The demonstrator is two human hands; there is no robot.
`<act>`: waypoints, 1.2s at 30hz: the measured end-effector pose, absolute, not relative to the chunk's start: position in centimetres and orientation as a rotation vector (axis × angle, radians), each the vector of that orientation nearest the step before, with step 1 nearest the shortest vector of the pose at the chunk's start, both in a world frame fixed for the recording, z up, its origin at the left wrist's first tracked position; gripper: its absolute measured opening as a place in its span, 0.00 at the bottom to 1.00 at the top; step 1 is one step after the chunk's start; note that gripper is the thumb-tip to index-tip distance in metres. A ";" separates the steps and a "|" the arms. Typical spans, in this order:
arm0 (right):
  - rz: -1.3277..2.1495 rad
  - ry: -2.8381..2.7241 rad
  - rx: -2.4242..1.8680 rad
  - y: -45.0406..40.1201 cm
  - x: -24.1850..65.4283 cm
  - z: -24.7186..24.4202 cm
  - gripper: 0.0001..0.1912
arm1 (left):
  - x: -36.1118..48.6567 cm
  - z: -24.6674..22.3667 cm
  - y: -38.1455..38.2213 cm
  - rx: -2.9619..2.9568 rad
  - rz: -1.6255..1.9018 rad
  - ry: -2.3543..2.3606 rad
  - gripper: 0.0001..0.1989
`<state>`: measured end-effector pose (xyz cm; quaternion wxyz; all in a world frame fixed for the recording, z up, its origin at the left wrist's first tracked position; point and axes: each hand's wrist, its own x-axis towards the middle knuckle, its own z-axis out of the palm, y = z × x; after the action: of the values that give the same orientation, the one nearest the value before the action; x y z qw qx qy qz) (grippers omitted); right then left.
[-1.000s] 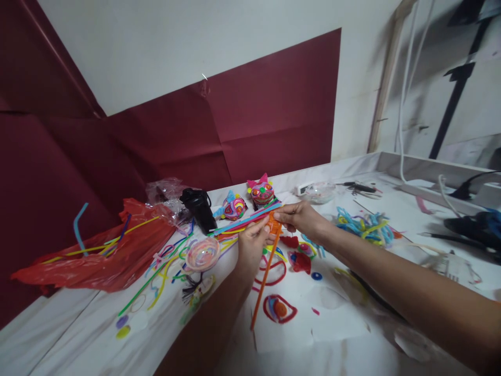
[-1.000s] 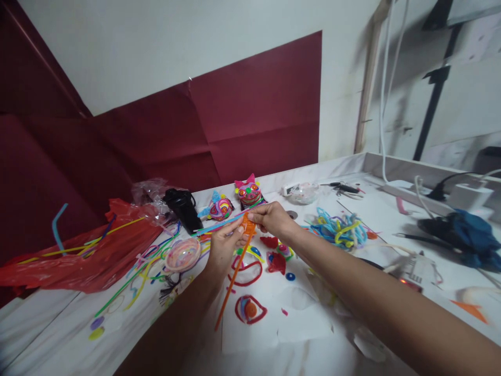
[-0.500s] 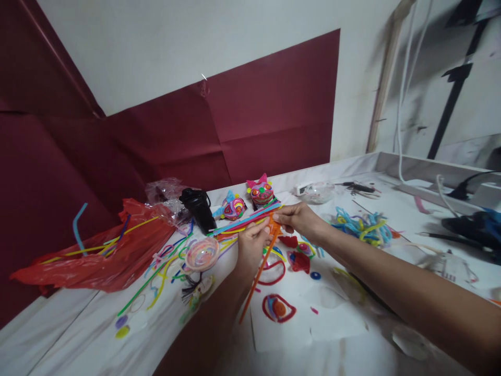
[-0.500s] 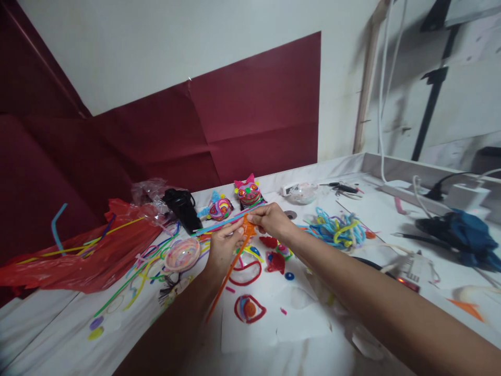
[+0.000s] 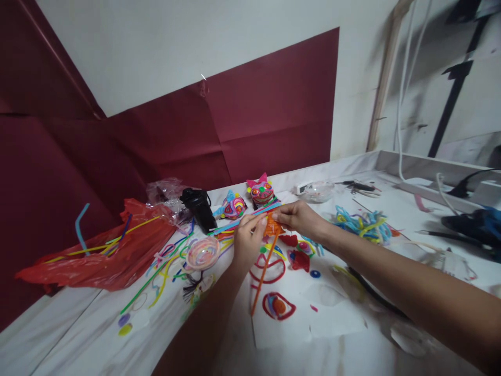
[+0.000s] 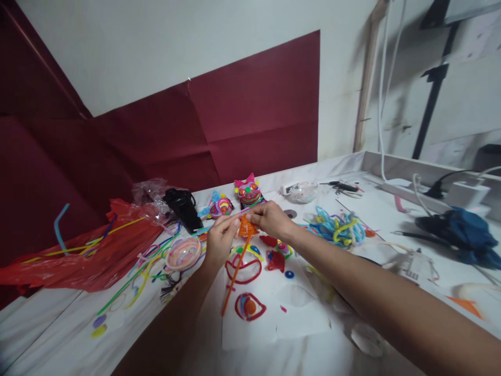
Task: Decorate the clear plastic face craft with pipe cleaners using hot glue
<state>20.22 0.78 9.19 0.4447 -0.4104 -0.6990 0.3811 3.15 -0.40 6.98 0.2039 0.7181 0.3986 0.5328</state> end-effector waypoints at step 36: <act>0.871 -1.564 -0.915 -1.1 20.7 10.5 0.11 | 4.5 13.1 -1.1 2.059 1.294 1.207 0.06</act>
<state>20.70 -1.07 10.47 0.5358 -0.3841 -0.6569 0.3659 4.49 -1.13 13.14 0.2118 0.7411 0.4345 0.4659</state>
